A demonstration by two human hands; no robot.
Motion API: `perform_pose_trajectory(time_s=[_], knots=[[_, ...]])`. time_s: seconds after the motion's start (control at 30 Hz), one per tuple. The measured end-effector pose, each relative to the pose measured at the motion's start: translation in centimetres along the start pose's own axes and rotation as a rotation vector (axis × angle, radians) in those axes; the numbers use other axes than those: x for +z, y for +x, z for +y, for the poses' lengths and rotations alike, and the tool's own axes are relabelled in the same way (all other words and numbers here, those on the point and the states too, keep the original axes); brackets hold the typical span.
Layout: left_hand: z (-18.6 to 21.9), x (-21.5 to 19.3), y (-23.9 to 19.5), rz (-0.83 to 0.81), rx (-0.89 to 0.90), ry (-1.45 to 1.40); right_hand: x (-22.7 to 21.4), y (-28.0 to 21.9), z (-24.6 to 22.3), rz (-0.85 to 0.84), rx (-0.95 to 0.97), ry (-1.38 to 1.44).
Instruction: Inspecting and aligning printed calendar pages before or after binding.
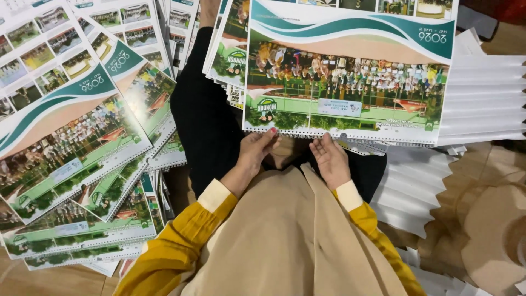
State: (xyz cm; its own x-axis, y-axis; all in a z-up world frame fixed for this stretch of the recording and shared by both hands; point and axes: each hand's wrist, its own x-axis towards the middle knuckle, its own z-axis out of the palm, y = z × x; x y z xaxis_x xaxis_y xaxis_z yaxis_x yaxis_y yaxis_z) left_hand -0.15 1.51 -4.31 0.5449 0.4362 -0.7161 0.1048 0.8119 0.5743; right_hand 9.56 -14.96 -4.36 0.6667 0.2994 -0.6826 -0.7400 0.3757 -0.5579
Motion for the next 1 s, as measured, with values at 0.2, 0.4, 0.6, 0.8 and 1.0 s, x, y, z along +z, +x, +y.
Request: perform_pose_trajectory(time_s=[0.2, 0.4, 0.6, 0.8, 1.0], knots=[[0.9, 0.2, 0.5, -0.015, 0.036, 0.086, 0.0, 1.5, 0.6, 0.043, -0.172, -0.158], [-0.5, -0.7, 1.4, -0.037, 0.029, 0.024, -0.5, 1.5, 1.1, 0.071, -0.218, -0.222], [-0.6, -1.5, 1.7, -0.056, 0.063, 0.009, -0.3, 1.4, 1.5, 0.04, -0.226, -0.199], [0.1, -1.6, 1.0, -0.053, 0.085, 0.083, -0.4, 1.2, 1.8, 0.033, -0.242, -0.226], [-1.1, -1.9, 3.0, -0.132, 0.039, 0.091, 0.1, 0.9, 1.0, 0.056, -0.267, -0.218]])
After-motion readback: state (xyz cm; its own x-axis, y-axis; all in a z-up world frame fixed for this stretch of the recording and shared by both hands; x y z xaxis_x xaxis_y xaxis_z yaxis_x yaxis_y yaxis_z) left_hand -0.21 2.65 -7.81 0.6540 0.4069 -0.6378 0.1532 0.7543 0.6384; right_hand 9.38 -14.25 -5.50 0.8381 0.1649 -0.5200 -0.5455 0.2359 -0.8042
